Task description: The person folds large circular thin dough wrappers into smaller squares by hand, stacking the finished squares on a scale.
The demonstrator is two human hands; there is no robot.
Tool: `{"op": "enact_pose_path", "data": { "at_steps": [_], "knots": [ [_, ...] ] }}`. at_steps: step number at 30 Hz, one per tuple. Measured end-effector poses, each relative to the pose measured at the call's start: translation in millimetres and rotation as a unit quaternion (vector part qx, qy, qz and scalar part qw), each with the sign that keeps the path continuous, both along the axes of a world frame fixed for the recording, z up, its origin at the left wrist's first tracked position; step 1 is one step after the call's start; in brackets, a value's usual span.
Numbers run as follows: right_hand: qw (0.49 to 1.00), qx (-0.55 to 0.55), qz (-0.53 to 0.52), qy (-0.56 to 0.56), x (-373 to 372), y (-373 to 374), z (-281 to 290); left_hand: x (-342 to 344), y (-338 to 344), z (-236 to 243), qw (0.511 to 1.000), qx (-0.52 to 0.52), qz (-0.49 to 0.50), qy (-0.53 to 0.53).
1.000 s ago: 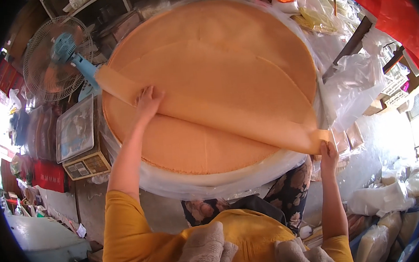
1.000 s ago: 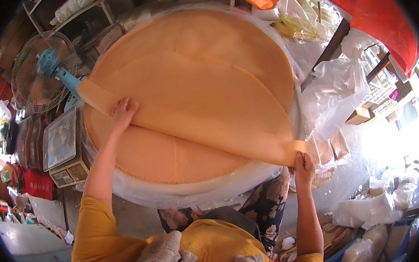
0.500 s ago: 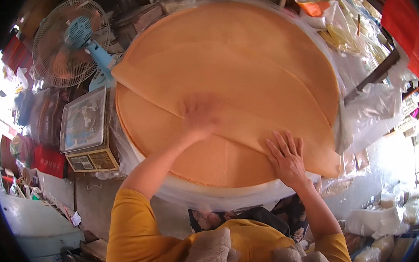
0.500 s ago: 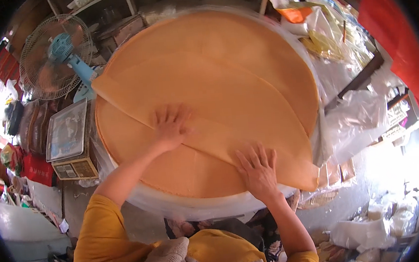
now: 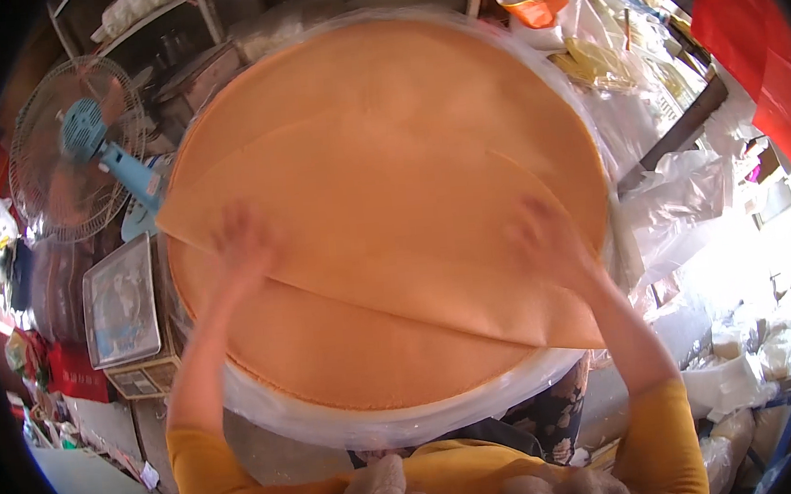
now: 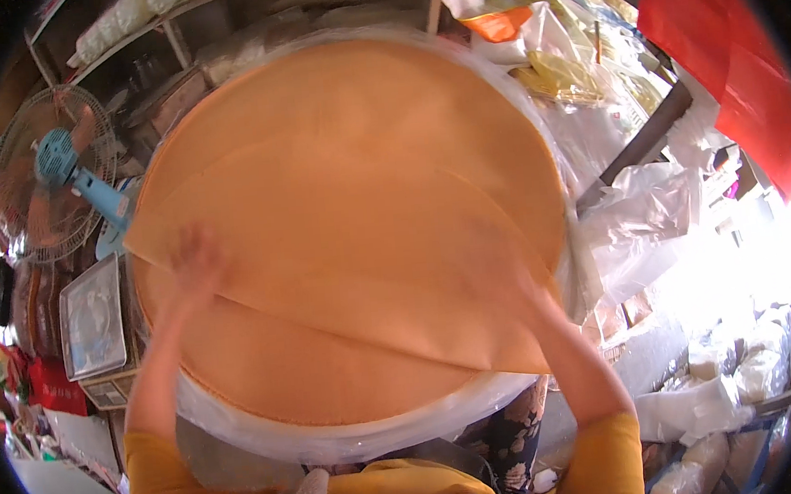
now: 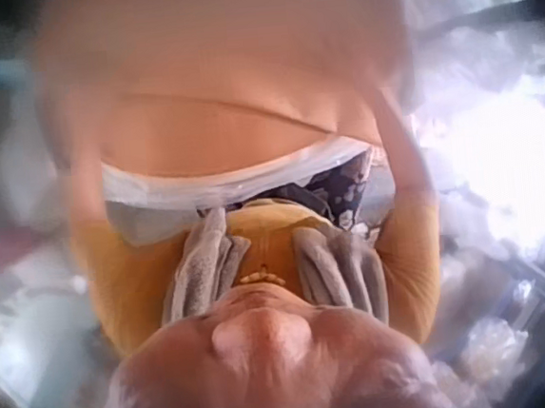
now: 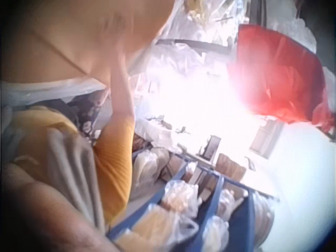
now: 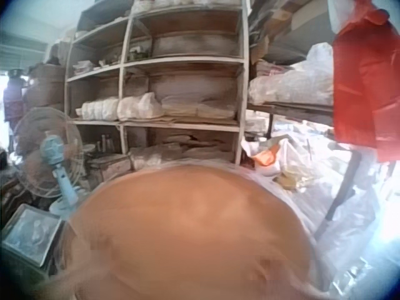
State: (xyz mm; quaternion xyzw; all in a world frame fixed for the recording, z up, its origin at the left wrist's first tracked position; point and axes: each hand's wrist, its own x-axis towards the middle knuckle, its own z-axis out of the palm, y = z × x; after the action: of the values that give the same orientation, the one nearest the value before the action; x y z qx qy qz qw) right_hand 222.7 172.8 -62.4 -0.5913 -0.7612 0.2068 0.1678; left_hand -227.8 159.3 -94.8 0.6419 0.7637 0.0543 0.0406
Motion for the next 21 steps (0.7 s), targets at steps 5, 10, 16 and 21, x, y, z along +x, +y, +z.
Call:
{"op": "enact_pose_path", "data": {
  "at_steps": [5,10,16,21],
  "knots": [
    [0.989,0.128,-0.068,-0.018,32.9,151.0,-34.2,100.4,-63.6,-12.3,0.935,-0.057,-0.348,-0.020],
    [0.992,-0.059,-0.112,-0.005,4.9,160.7,-7.1,105.0,-80.8,-10.8,0.936,-0.009,-0.351,0.004],
    [0.979,0.170,0.021,0.109,-9.7,64.3,-22.2,100.2,-84.2,-16.7,0.938,0.007,-0.347,0.001],
    [0.963,0.121,0.144,0.190,-17.0,-27.0,-45.1,104.3,-80.6,-17.7,0.943,-0.018,-0.332,0.007]
  ]
}}
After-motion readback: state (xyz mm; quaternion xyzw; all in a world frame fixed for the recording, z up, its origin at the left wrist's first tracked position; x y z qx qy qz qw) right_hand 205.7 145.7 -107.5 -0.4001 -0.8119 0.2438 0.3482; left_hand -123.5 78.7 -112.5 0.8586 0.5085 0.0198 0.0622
